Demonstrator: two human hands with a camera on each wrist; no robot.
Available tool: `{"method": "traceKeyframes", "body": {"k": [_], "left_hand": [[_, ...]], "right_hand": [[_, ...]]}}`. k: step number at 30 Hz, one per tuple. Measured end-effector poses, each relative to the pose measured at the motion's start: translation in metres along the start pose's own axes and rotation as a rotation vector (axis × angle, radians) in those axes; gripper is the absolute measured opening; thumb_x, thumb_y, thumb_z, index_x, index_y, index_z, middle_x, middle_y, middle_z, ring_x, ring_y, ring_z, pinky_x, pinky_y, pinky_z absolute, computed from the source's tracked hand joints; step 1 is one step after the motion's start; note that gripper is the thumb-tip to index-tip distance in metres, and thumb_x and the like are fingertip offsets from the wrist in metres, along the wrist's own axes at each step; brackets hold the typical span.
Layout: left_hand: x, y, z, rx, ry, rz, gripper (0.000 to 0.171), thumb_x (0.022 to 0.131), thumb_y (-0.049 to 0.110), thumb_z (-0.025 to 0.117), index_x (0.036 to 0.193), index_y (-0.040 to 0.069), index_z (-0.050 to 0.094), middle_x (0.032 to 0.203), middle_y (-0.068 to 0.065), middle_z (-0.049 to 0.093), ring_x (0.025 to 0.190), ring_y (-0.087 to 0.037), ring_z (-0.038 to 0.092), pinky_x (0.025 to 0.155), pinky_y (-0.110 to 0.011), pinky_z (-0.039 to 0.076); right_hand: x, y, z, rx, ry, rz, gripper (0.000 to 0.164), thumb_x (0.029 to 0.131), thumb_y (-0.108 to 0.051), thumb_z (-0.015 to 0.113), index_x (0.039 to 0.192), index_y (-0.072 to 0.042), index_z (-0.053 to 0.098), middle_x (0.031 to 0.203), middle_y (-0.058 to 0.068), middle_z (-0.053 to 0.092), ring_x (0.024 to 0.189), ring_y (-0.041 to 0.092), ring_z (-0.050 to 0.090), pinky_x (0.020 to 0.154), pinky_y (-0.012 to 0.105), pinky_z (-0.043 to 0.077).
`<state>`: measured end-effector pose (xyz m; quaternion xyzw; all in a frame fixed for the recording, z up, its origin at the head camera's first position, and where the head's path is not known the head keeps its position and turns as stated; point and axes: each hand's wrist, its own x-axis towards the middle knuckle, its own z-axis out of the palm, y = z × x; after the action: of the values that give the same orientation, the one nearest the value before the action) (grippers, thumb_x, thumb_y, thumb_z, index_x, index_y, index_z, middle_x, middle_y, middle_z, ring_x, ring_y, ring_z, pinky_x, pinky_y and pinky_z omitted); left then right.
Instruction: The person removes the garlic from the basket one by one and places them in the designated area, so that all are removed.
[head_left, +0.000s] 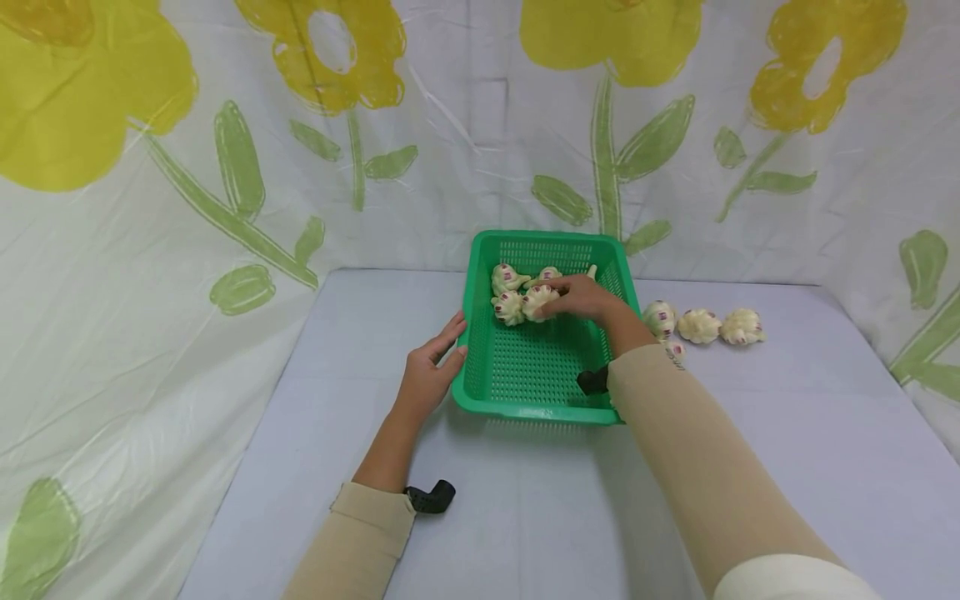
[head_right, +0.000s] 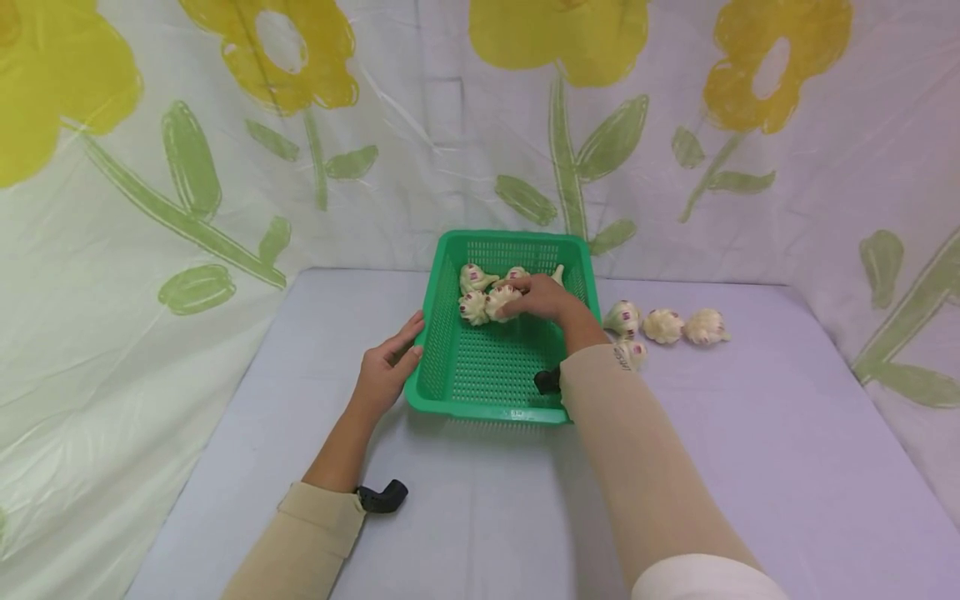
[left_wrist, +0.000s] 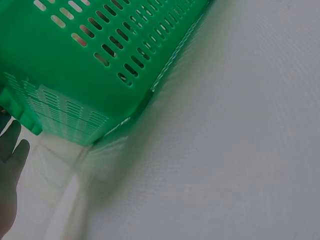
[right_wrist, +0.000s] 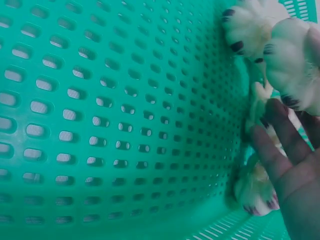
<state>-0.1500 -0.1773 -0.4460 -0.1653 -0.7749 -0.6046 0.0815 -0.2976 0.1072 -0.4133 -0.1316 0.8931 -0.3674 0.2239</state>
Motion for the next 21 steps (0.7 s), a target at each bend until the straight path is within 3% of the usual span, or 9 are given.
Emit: {"method": "traceKeyframes", "body": {"k": [2, 10, 16, 21], "left_hand": [[-0.001, 0.010, -0.001, 0.008, -0.006, -0.008, 0.045, 0.099, 0.010, 0.056, 0.141, -0.004, 0.049, 0.153, -0.010, 0.043, 0.141, -0.023, 0.042, 0.115, -0.040, 0.037], [-0.001, 0.012, -0.002, 0.003, -0.007, 0.005, 0.045, 0.100, 0.011, 0.056, 0.141, -0.004, 0.049, 0.153, -0.010, 0.043, 0.141, -0.021, 0.041, 0.116, -0.038, 0.036], [-0.002, 0.015, -0.002, 0.011, 0.000, 0.008, 0.044, 0.099, 0.009, 0.056, 0.140, -0.005, 0.050, 0.152, -0.011, 0.044, 0.141, -0.022, 0.042, 0.115, -0.038, 0.037], [-0.002, 0.015, -0.001, 0.011, 0.001, 0.009, 0.044, 0.099, 0.009, 0.056, 0.140, -0.005, 0.050, 0.152, -0.013, 0.043, 0.141, -0.026, 0.042, 0.115, -0.041, 0.037]], "right_hand": [[-0.001, -0.001, -0.001, 0.024, 0.006, -0.003, 0.074, 0.084, -0.040, 0.075, 0.149, -0.022, 0.045, 0.156, 0.013, 0.037, 0.141, 0.035, 0.037, 0.111, 0.056, 0.039], [-0.002, -0.002, -0.004, 0.064, 0.032, -0.020, 0.072, 0.085, -0.040, 0.074, 0.148, -0.019, 0.047, 0.157, 0.012, 0.037, 0.143, 0.034, 0.035, 0.112, 0.055, 0.037], [-0.004, -0.006, -0.006, 0.043, 0.101, -0.033, 0.077, 0.084, -0.051, 0.072, 0.147, -0.016, 0.047, 0.156, 0.009, 0.039, 0.142, 0.033, 0.038, 0.109, 0.053, 0.041], [-0.005, -0.011, -0.007, 0.034, 0.200, -0.044, 0.081, 0.082, -0.060, 0.070, 0.144, -0.011, 0.052, 0.148, 0.016, 0.048, 0.134, 0.034, 0.047, 0.103, 0.052, 0.047]]}}
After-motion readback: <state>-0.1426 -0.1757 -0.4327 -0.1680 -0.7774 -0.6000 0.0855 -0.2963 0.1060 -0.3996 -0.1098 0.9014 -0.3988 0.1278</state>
